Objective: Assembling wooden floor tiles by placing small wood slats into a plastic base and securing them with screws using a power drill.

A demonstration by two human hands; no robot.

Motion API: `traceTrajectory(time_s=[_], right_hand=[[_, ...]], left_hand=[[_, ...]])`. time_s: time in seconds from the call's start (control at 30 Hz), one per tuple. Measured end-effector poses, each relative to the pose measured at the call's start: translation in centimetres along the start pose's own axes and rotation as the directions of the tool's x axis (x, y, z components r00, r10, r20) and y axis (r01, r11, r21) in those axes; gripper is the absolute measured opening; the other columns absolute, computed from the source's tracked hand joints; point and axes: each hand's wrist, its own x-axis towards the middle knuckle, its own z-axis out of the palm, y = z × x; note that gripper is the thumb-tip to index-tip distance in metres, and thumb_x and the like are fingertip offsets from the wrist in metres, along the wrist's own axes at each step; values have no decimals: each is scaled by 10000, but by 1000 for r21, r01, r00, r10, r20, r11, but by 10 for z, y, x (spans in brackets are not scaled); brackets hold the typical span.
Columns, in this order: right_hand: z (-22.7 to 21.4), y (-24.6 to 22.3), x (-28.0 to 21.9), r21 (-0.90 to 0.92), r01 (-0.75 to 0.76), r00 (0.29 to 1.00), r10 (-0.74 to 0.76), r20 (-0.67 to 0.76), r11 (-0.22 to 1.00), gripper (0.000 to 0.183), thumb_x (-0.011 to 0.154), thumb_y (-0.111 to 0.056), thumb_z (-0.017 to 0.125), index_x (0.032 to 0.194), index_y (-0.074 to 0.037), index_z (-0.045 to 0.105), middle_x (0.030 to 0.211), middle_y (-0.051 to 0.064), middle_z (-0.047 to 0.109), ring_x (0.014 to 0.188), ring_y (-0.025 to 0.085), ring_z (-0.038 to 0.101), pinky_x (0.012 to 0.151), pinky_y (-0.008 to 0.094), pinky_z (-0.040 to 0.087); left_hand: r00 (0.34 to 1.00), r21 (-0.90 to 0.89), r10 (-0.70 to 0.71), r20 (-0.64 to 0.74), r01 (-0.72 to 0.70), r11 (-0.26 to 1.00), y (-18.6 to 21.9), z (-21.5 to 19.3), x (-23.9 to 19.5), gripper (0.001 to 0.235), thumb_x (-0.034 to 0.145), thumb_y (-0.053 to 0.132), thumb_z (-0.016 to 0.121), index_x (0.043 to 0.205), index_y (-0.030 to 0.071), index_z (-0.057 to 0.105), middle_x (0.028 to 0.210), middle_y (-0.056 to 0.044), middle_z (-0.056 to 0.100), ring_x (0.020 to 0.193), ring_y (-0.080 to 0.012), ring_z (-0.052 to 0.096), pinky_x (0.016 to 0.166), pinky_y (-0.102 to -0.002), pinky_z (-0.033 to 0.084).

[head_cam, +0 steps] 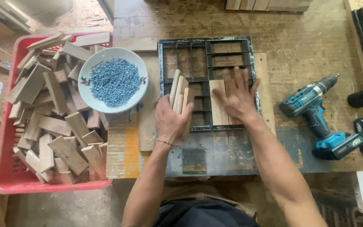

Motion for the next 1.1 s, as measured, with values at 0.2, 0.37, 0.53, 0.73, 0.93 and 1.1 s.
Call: traceTrajectory(time_s=[0.2,0.37,0.53,0.73,0.93,1.1], right_hand=[[-40,-49,-24,290,-95,995,96,9,952,815,1060,-645,402,1618,-52,353,1677,264,208,1549,451,114,1223,657,88],[-61,-102,-56,698,-286,958,190,214,656,904,778,-471,896,1530,-151,509,1325,176,620,1208,330,646,1013,435,543],[-61,-52,-76,748,-316,929,350,119,584,639,770,-359,926,1352,-218,703,1246,79,702,1234,222,652,1095,370,467],[-65,-45,-105,687,-343,896,444,33,640,511,815,-308,909,1272,-147,750,1189,137,729,1190,298,676,1063,426,486],[-33,-11,-110,337,-209,895,319,-313,918,426,1023,-330,745,1361,-73,716,1208,203,670,1192,406,640,1045,519,484],[-26,-7,-107,228,-226,941,273,-200,947,502,1107,-356,568,1444,14,610,1393,321,575,1322,510,532,1097,636,405]], left_hand=[[971,-446,-219,95,238,863,18,-3,5,850,718,569,842,1315,59,518,1104,-183,658,1069,-339,670,941,-481,527],[918,-569,-283,277,395,722,23,8,13,935,589,467,981,1286,32,534,1090,-198,664,1059,-300,675,924,-451,546],[915,-655,-263,305,402,640,7,12,14,833,620,357,997,1212,4,528,1001,-204,691,936,-286,717,825,-428,614],[920,-691,-210,331,388,610,11,20,0,720,773,251,909,1251,-35,452,1036,-255,733,923,-328,754,797,-459,641],[942,-619,-161,294,316,719,2,26,-9,687,809,248,869,1286,-46,471,1037,-249,742,944,-308,748,818,-437,636],[920,-695,-124,373,365,619,5,19,-3,662,872,222,817,1304,-67,407,1025,-247,765,908,-297,765,784,-428,646]])
